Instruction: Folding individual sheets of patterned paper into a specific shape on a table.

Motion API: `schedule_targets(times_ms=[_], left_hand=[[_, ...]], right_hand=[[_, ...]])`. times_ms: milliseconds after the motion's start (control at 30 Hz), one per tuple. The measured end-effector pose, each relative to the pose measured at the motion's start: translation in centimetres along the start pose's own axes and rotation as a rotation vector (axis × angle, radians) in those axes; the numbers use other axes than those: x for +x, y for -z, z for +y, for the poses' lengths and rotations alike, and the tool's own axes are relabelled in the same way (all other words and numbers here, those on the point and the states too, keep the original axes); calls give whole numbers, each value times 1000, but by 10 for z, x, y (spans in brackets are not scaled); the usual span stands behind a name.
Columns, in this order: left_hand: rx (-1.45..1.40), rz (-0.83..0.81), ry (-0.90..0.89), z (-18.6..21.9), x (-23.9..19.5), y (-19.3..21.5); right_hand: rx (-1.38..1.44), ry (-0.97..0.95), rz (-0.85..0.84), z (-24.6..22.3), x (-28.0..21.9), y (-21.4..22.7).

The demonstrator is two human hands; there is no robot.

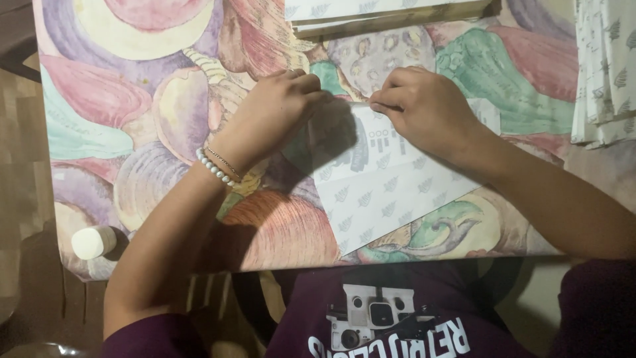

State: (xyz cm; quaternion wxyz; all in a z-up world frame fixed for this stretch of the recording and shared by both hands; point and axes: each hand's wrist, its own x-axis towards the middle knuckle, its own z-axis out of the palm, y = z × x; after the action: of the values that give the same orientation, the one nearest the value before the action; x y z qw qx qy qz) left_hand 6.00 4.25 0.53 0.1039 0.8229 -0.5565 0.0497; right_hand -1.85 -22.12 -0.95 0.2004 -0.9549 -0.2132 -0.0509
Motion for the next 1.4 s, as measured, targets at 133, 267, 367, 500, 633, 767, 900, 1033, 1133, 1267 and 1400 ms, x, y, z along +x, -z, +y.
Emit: schedule_targets(times_ms=[133, 267, 367, 500, 633, 767, 900, 1033, 1133, 1267, 1400], left_hand=[[-17, 17, 14, 1, -7, -7], [43, 98, -37, 2, -9, -12], [105, 98, -42, 1, -10, -16], [141, 163, -74, 6, -8, -11], [164, 148, -83, 7, -10, -9], [204, 90, -136, 6, -9, -4], [274, 54, -228, 5, -6, -2], [254, -24, -197, 4, -5, -10], [296, -53, -212, 5, -4, -9], [277, -87, -203, 6, -1, -6], [325, -106, -172, 6, -2, -7]], right_hand=[[-68, -39, -126, -12, 2, 12], [-115, 19, -181, -12, 2, 19], [-155, 35, -204, -13, 4, 24], [-214, 52, -266, -11, 5, 24], [-245, 79, -259, -18, 4, 30], [-257, 123, -339, -35, 7, 44], [-342, 147, -494, -39, 12, 47], [-330, 147, -523, -38, 15, 46], [-419, 194, -547, -39, 17, 44], [-518, 224, -607, -40, 17, 42], [-632, 287, -623, -40, 18, 40]])
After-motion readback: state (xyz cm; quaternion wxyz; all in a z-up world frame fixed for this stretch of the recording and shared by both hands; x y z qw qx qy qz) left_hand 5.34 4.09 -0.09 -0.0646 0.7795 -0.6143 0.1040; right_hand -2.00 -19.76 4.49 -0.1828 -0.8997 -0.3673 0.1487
